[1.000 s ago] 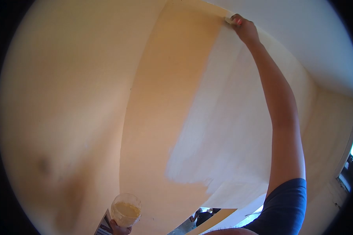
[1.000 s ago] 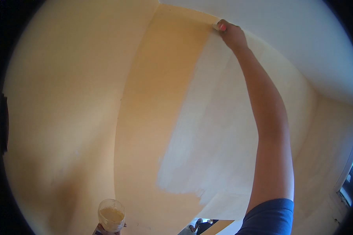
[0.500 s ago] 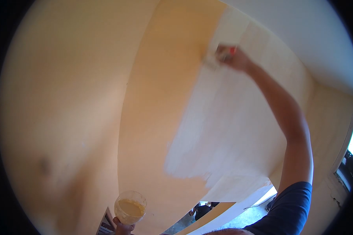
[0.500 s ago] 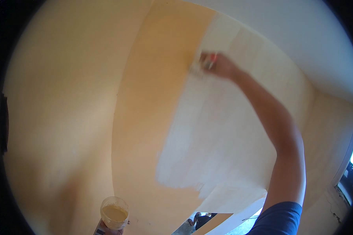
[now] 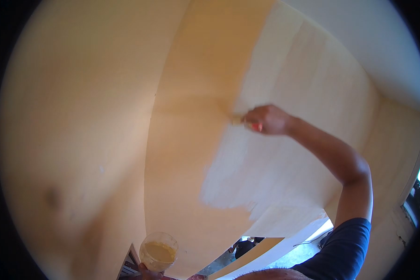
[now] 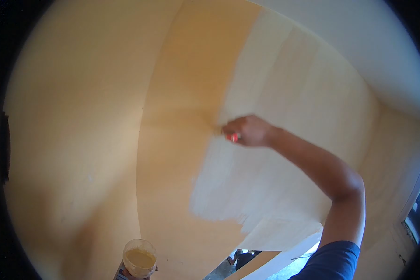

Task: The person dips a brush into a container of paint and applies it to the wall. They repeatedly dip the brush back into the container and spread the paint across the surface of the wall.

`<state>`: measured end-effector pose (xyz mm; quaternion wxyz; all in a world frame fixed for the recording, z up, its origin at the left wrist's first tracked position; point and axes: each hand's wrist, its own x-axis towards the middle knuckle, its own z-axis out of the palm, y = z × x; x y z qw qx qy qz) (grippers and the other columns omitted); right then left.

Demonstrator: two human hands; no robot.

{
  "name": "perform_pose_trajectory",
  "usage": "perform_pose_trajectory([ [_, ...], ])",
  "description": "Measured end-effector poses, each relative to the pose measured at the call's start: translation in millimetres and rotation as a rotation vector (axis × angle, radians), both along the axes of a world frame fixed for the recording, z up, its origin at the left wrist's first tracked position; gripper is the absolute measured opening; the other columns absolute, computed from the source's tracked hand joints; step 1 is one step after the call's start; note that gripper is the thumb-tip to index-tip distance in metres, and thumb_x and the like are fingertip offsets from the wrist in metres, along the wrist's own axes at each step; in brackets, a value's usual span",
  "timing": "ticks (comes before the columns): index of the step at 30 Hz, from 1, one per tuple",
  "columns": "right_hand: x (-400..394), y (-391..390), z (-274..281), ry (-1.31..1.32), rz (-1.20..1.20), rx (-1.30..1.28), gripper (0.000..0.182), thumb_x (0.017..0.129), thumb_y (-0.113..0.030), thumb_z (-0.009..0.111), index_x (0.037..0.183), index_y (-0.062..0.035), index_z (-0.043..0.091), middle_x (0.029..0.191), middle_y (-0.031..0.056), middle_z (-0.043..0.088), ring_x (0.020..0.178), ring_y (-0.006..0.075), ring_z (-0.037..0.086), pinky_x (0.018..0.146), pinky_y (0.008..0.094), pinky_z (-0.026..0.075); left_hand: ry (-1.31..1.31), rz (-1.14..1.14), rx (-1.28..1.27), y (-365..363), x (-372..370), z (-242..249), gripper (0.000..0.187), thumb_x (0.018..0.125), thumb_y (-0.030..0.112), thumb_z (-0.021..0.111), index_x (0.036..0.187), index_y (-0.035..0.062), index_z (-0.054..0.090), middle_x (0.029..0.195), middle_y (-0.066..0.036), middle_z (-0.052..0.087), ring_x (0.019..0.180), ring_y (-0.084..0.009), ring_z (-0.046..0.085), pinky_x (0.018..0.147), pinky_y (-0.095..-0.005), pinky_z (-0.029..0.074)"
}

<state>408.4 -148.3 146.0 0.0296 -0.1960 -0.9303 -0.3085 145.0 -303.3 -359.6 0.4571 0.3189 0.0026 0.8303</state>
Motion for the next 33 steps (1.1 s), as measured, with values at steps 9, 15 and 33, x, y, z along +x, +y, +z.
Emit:
perform_pose_trajectory([
  [9,40.5,-4.1,232.3,0.616,-0.421,0.793,0.032,0.085,-0.035,0.059,0.111,-0.0159,0.062,0.093,0.013,0.067,0.085,0.029,0.065,0.075,0.0362,0.051,0.007,0.007,-0.008,2.0,13.7,7.6,0.092,0.069,0.077,0.046,0.138,0.0172,0.033,0.126,-0.014,0.05,0.096,-0.036,0.059,0.07,-0.0514,0.055],
  [15,29.3,20.4,202.2,0.637,-0.097,0.762,0.026,0.087,-0.032,0.055,0.109,-0.0209,0.063,0.098,0.0093,0.066,0.088,0.0323,0.063,0.077,0.0406,0.051,0.046,0.032,-0.052,2.0,3.9,9.5,0.091,0.07,0.077,0.045,0.138,0.0173,0.033,0.125,-0.015,0.05,0.095,-0.0362,0.059,0.069,-0.0514,0.055],
  [33,56.9,-5.2,122.3,0.613,0.127,0.829,0.02,0.081,-0.008,0.063,0.099,-0.0006,0.058,0.095,0.0087,0.062,0.092,0.0256,0.063,0.072,0.0344,0.053,0.069,-0.037,-0.304,-124.6,50.0,16.8,0.089,0.07,0.074,0.047,0.138,0.0181,0.033,0.128,-0.015,0.048,0.099,-0.0372,0.057,0.07,-0.0531,0.055],
])
